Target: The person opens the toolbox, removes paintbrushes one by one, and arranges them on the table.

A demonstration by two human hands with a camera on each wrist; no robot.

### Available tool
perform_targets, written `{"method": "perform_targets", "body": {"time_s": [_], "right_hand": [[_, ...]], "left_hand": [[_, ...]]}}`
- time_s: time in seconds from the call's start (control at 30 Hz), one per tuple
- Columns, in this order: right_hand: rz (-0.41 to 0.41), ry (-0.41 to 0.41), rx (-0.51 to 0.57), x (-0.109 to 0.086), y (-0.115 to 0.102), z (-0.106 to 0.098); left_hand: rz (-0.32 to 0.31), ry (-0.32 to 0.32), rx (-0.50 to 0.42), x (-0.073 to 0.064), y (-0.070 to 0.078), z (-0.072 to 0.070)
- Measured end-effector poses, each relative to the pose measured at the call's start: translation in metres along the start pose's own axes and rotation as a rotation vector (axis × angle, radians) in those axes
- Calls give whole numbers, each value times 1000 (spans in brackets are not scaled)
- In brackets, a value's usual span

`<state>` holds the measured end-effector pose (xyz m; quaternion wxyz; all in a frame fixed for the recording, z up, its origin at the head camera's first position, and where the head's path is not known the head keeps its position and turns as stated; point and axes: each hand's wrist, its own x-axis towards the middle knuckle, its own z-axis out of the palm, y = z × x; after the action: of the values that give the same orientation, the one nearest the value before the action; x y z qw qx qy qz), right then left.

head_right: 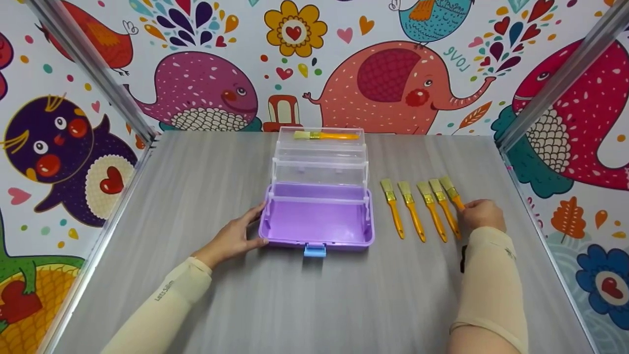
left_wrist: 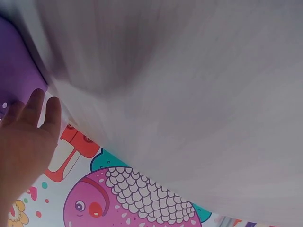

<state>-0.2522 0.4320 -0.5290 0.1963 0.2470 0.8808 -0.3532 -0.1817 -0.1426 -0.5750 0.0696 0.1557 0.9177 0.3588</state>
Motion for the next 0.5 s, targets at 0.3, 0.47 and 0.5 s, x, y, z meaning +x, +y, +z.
{"method": "perform_targets", "body": {"time_s": [0.3,0.47,0.5], "right_hand": [[18,-42,-16,25,18,0],[15,-23,-27,29,22,2],[17,-22,-25,29,23,3]], "left_hand": [[-2,1,1,0,-1,1],[-2,6,-3,0,-1,1],[-2,6,-3,0,-1,1]]}}
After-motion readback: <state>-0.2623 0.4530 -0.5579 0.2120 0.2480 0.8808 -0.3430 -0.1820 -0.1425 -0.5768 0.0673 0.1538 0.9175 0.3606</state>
